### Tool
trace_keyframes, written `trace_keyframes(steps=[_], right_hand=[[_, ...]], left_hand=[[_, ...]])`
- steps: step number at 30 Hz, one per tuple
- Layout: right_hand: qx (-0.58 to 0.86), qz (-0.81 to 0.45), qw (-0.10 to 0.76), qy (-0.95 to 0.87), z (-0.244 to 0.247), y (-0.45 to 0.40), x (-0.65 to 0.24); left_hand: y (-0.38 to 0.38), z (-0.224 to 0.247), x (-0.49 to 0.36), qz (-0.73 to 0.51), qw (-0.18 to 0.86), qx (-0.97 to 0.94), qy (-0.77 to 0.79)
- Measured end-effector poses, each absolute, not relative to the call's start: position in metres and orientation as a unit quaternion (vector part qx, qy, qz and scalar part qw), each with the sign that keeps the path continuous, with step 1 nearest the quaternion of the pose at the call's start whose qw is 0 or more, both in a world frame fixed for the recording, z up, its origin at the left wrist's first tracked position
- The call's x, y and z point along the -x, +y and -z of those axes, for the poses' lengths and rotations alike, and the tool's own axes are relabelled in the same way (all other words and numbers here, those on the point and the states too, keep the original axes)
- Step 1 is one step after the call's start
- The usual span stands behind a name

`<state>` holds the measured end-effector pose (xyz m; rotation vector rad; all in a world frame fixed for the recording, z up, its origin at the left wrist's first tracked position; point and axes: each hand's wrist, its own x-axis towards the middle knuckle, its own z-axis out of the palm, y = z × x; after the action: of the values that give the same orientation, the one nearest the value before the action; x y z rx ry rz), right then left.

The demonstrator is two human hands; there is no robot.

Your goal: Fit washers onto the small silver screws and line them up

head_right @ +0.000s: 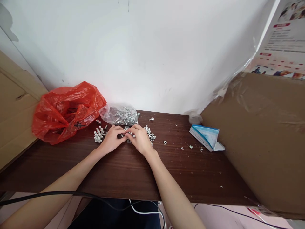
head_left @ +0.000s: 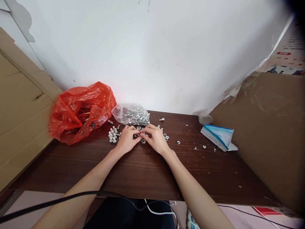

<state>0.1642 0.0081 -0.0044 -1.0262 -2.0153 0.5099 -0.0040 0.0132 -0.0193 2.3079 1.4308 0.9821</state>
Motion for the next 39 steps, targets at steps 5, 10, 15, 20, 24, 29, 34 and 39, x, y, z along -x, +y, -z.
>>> trace_keyframes(steps=[5,10,15,20,24,29,34,39], right_hand=[[0.393,-0.208,0.411,-0.796,0.0029,0.0070,-0.1628],[0.365,-0.200,0.426,-0.803,0.0060,0.0097,-0.1629],[0.394,-0.210,0.415,-0.793,0.0043,0.0089,-0.1627],[0.427,-0.201,0.407,-0.782,0.0032,0.0089,-0.1620],[0.420,-0.205,0.418,-0.779,0.0048,0.0099,-0.1615],[0.399,-0.216,0.433,-0.779,0.0054,0.0103,-0.1638],[0.432,-0.202,0.412,-0.777,0.0046,0.0096,-0.1654],[0.451,-0.163,0.395,-0.784,0.0051,0.0077,-0.1616]], left_hand=[[0.0136,0.0196,0.0039,-0.339,0.126,-0.788,0.498],[0.0131,0.0183,0.0035,-0.336,0.132,-0.784,0.505],[0.0121,0.0164,0.0031,-0.315,0.135,-0.788,0.512],[0.0121,0.0173,0.0029,-0.315,0.131,-0.789,0.511],[0.0122,0.0163,0.0027,-0.304,0.138,-0.787,0.519],[0.0123,0.0155,0.0024,-0.313,0.142,-0.783,0.518],[0.0121,0.0154,0.0027,-0.310,0.138,-0.788,0.514],[0.0118,0.0159,0.0024,-0.308,0.130,-0.791,0.513]])
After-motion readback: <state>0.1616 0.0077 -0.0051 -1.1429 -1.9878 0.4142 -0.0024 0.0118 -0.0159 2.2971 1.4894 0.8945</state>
